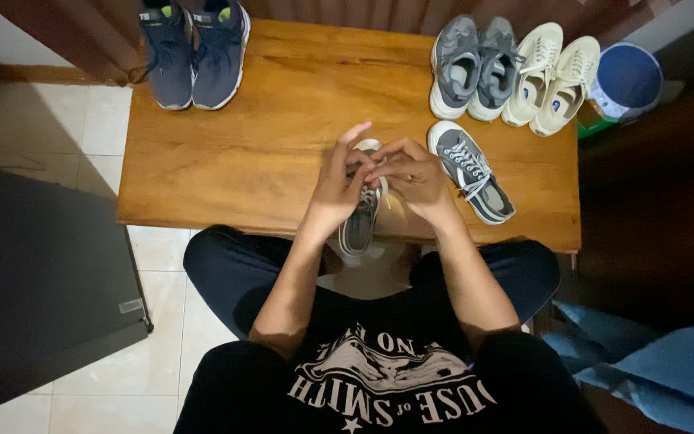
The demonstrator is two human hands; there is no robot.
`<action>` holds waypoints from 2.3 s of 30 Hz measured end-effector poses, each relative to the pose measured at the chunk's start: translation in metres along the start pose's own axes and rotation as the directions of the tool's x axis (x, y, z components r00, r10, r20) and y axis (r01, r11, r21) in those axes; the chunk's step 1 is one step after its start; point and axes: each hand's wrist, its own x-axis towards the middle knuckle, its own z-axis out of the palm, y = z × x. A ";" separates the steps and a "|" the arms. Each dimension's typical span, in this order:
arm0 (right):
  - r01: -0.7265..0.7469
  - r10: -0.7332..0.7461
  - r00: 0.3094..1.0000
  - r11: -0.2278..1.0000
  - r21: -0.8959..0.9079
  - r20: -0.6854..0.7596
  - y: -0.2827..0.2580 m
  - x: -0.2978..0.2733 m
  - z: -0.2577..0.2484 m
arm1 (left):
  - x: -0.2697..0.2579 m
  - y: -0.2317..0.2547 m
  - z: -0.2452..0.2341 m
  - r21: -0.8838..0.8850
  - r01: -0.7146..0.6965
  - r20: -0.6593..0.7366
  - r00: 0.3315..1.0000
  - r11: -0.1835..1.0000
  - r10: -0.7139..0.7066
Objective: The person sits at a wooden table and re-laces a pair of grey canvas shoes, threading the laces through the eyelets and tying them. They then move to a pair of blue sneakers, re-lace them, and tie the laces. Finally, they arrange several pairs of shoes on the table.
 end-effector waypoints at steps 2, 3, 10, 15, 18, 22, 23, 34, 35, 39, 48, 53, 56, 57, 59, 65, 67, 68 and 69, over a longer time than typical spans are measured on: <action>0.024 -0.023 0.999 0.998 0.056 -0.023 0.008 0.003 0.003 | 0.000 0.000 -0.001 0.058 -0.023 -0.009 1.000 0.998 0.023; 0.037 -0.034 0.999 0.996 0.083 -0.035 0.011 0.003 0.004 | -0.001 -0.001 -0.002 0.087 -0.034 -0.014 0.999 0.996 0.035; -0.177 0.174 0.960 0.984 0.002 -0.220 0.024 0.007 0.007 | -0.006 -0.008 -0.006 0.162 -0.101 -0.043 0.993 0.982 0.109; -0.289 0.297 0.943 0.955 0.071 -0.154 0.034 0.008 0.006 | -0.005 -0.018 -0.008 0.084 -0.113 -0.051 0.992 0.990 0.118; -0.381 0.384 0.922 0.923 0.059 -0.044 0.039 0.001 0.005 | -0.006 -0.026 -0.009 0.128 -0.118 -0.059 0.990 0.985 0.127; -0.372 0.381 0.922 0.921 -0.118 0.068 0.043 -0.005 -0.001 | -0.006 -0.038 -0.007 0.206 -0.132 -0.078 0.985 0.970 0.151; -0.295 0.307 0.945 0.949 -0.111 0.115 0.044 -0.006 -0.003 | -0.005 -0.040 -0.006 0.224 -0.115 -0.087 0.987 0.968 0.138; -0.376 0.359 0.926 0.898 0.227 0.117 0.059 -0.006 0.002 | -0.006 -0.045 -0.012 0.366 -0.264 -0.003 0.959 0.893 0.284; -0.382 0.362 0.924 0.894 0.234 0.124 0.059 -0.006 0.002 | -0.008 -0.048 -0.012 0.390 -0.273 -0.001 0.955 0.879 0.297; -0.372 0.351 0.928 0.890 0.264 0.126 0.061 -0.010 0.001 | -0.008 -0.079 -0.015 0.541 -0.347 -0.065 0.891 0.767 0.449; -0.599 0.662 0.749 0.676 -0.429 -0.003 0.137 -0.064 -0.048 | -0.019 -0.166 -0.114 0.202 0.298 -0.768 0.639 0.933 -0.038; -0.282 0.531 0.842 0.584 -0.761 0.096 0.173 -0.081 -0.031 | -0.030 -0.195 -0.100 0.674 0.412 -0.658 0.713 0.613 0.243; -0.243 0.400 0.911 0.716 -0.655 0.099 0.166 -0.077 0.000 | -0.033 -0.206 -0.067 0.743 0.290 -0.362 0.932 0.603 -0.003; -0.278 0.415 0.905 0.747 -0.604 0.096 0.161 -0.074 0.012 | -0.037 -0.205 -0.058 0.702 0.153 -0.265 0.962 0.695 0.057; -0.366 0.485 0.870 0.753 -0.547 0.085 0.151 -0.067 0.029 | -0.042 -0.202 -0.042 0.673 0.067 -0.163 0.985 0.737 0.059; -0.272 0.364 0.925 0.837 -0.475 0.110 0.132 -0.056 0.034 | -0.038 -0.184 -0.024 0.670 0.204 -0.120 0.979 0.713 -0.167; -0.246 0.336 0.934 0.851 -0.464 0.122 0.131 -0.061 0.032 | -0.039 -0.181 -0.025 0.651 0.203 -0.117 0.979 0.731 -0.168; -0.227 0.318 0.938 0.862 -0.454 0.134 0.131 -0.063 0.033 | -0.039 -0.179 -0.026 0.650 0.190 -0.103 0.981 0.736 -0.163; -0.208 0.300 0.943 0.872 -0.443 0.146 0.131 -0.065 0.033 | -0.039 -0.179 -0.027 0.648 0.177 -0.089 0.984 0.741 -0.157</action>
